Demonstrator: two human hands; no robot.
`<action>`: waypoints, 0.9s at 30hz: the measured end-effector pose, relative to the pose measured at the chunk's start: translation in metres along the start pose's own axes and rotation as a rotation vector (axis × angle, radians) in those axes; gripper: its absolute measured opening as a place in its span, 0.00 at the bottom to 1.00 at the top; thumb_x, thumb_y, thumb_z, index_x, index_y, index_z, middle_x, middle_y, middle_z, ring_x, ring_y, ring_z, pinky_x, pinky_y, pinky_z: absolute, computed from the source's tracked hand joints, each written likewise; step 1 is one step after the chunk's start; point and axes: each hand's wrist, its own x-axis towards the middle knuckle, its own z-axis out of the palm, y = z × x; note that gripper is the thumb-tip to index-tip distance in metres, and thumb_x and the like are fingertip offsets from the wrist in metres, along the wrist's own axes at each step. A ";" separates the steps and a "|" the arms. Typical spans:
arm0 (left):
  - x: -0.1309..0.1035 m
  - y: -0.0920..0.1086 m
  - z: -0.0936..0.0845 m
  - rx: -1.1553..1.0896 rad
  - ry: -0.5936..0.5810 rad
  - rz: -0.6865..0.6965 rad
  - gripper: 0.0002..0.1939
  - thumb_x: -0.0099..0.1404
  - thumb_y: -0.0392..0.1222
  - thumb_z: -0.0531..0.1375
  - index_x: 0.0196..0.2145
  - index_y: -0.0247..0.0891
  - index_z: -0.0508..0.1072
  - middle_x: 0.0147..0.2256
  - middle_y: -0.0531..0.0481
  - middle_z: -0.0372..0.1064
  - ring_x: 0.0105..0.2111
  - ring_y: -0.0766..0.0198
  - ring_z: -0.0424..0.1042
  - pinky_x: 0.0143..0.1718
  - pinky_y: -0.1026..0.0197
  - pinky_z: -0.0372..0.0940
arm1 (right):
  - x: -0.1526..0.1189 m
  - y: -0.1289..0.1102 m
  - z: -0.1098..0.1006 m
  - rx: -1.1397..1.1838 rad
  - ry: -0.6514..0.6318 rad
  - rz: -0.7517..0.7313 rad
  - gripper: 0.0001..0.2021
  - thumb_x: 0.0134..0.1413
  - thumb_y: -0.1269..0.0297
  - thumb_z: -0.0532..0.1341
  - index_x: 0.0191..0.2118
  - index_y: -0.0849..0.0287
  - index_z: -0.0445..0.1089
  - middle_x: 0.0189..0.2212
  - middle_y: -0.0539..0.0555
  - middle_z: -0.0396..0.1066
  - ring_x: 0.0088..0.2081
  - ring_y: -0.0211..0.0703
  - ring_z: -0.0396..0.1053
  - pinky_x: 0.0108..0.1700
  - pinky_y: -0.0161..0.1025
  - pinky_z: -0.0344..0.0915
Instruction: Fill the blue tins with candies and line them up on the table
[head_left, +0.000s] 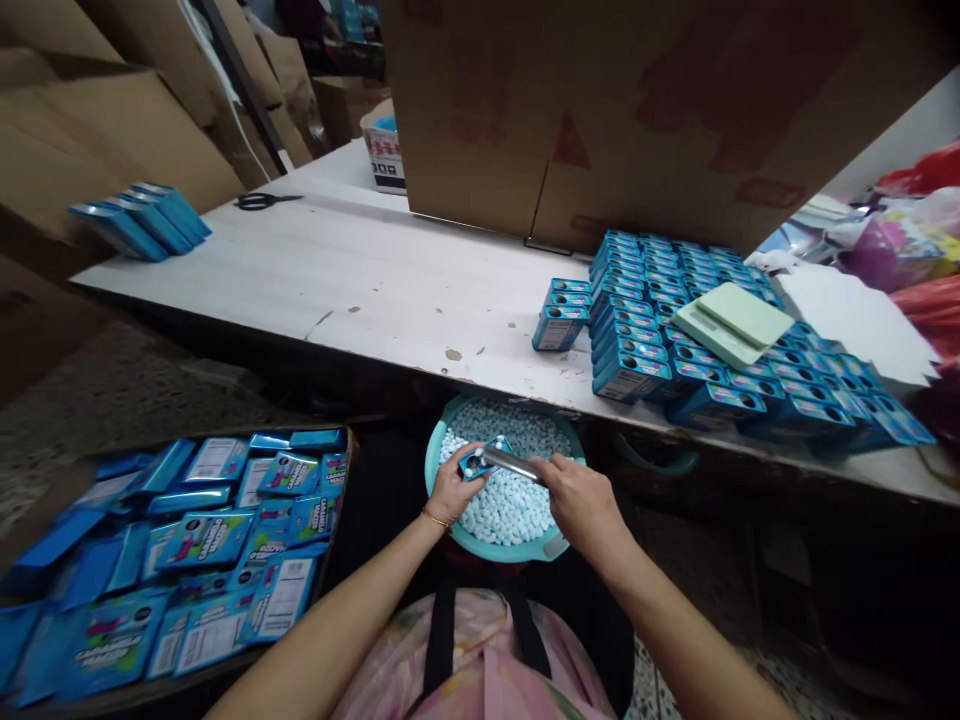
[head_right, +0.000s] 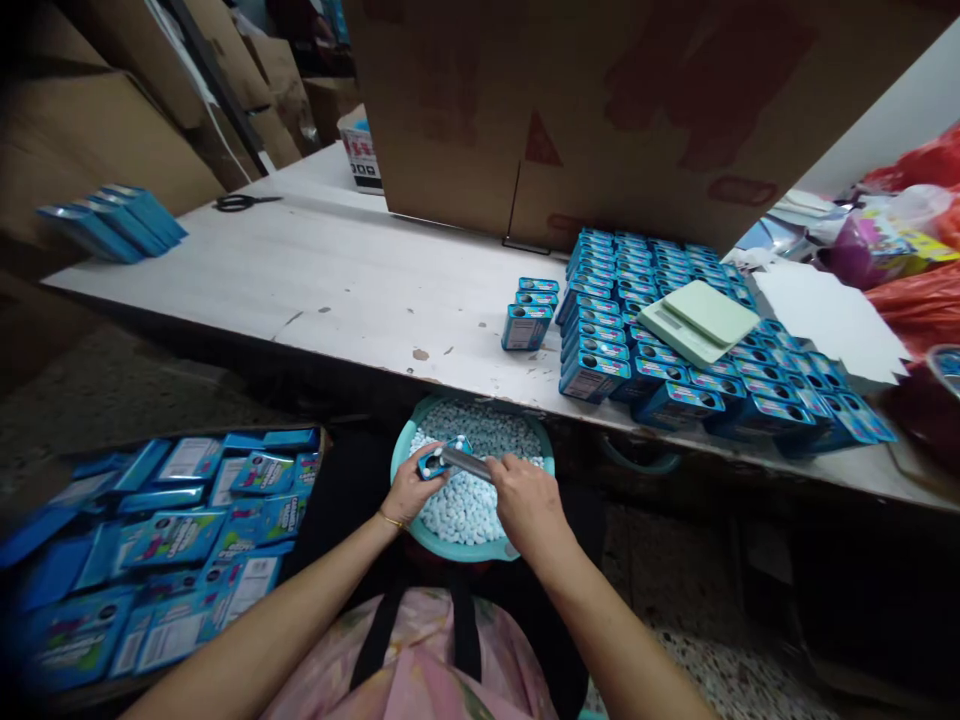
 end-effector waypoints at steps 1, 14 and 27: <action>0.000 -0.001 0.000 0.001 0.006 -0.014 0.23 0.48 0.36 0.60 0.44 0.34 0.66 0.39 0.48 0.70 0.39 0.63 0.69 0.44 0.60 0.63 | 0.000 -0.002 0.001 -0.002 0.006 -0.021 0.18 0.55 0.70 0.47 0.49 0.49 0.61 0.34 0.52 0.68 0.35 0.37 0.65 0.30 0.32 0.54; 0.004 -0.003 -0.004 -0.032 0.004 -0.084 0.23 0.47 0.38 0.61 0.43 0.32 0.66 0.39 0.47 0.69 0.39 0.61 0.69 0.44 0.59 0.62 | 0.004 -0.010 0.034 -0.116 0.225 -0.114 0.18 0.54 0.72 0.49 0.50 0.56 0.62 0.30 0.54 0.66 0.30 0.38 0.62 0.29 0.36 0.52; 0.003 -0.004 -0.007 -0.011 -0.003 -0.115 0.23 0.45 0.35 0.60 0.43 0.33 0.67 0.38 0.47 0.70 0.38 0.62 0.69 0.44 0.58 0.63 | 0.006 0.007 0.026 -0.050 0.212 -0.093 0.19 0.53 0.72 0.50 0.50 0.52 0.61 0.31 0.52 0.67 0.31 0.37 0.63 0.30 0.34 0.51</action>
